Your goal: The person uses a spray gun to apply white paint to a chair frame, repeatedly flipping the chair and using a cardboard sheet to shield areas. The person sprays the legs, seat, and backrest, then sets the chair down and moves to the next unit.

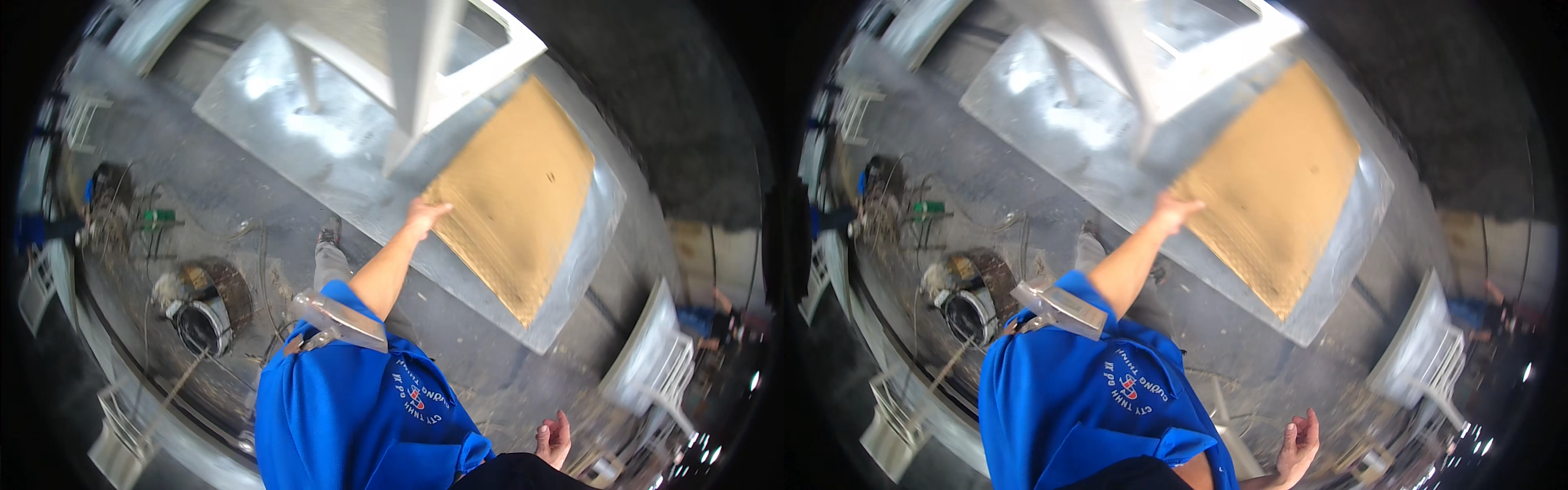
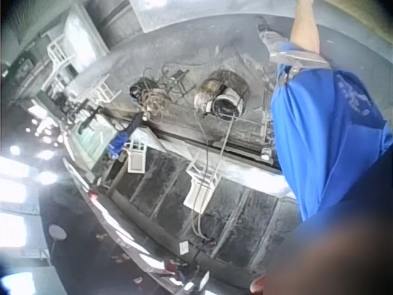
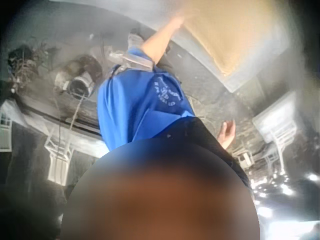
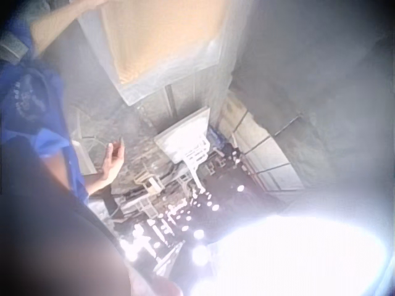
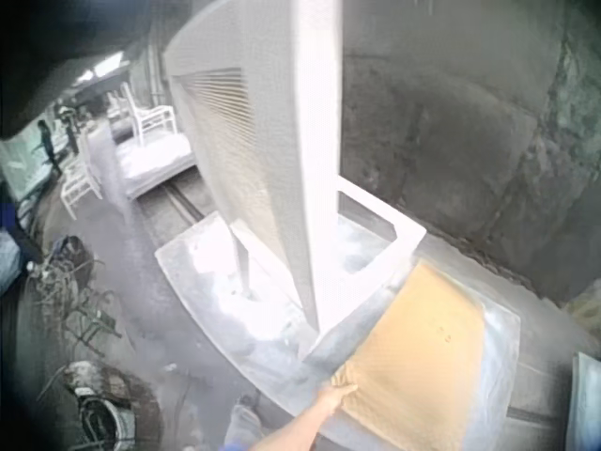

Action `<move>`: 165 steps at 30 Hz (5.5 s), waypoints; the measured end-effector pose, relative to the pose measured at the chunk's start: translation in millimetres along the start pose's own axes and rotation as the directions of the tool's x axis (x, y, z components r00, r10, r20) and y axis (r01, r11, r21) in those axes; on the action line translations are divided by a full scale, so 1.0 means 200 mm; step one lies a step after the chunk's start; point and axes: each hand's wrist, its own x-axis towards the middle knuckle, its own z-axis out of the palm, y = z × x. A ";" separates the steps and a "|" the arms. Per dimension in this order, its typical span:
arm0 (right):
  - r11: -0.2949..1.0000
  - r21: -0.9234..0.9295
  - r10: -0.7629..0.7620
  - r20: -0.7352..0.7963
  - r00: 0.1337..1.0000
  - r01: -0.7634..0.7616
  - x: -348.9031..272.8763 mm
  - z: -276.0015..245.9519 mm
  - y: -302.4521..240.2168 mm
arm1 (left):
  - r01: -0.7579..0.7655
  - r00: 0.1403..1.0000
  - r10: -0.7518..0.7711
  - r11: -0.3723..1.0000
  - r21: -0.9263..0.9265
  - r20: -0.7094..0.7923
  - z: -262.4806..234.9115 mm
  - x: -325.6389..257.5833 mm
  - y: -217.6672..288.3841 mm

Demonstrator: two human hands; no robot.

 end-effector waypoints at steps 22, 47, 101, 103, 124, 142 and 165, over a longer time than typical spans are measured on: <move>0.740 0.146 -0.654 0.381 0.653 0.657 0.72 1.17 -1.41 | -0.742 0.410 0.872 0.148 0.654 0.267 -1.93 -1.32 1.70; 0.650 0.411 -0.755 0.445 0.481 0.639 0.28 2.70 -2.72 | -0.050 0.377 0.877 -0.301 0.952 0.298 -3.48 -1.83 3.81; 0.241 0.187 -0.712 0.701 0.043 0.952 -0.43 5.45 -6.90 | -0.485 -0.348 0.740 0.384 0.786 -0.576 -6.54 0.72 5.03; 0.202 0.205 -0.689 0.725 -0.009 0.958 -0.51 5.57 -7.03 | -0.551 -0.310 0.729 0.386 0.740 -0.610 -6.67 0.87 5.08; 0.371 0.121 -0.727 0.654 0.207 0.921 -0.95 6.35 -7.91 | -0.623 0.164 0.617 0.670 0.404 -0.770 -7.44 2.25 5.95; 0.716 -0.086 -0.626 0.359 0.692 0.693 -1.19 6.55 -8.19 | -0.257 0.728 0.312 0.950 0.178 -0.611 -8.73 3.56 6.14; 0.924 0.010 -0.383 0.035 0.923 0.383 -1.85 6.98 -8.63 | -0.576 0.383 -0.201 0.711 0.403 0.901 -7.54 3.46 6.04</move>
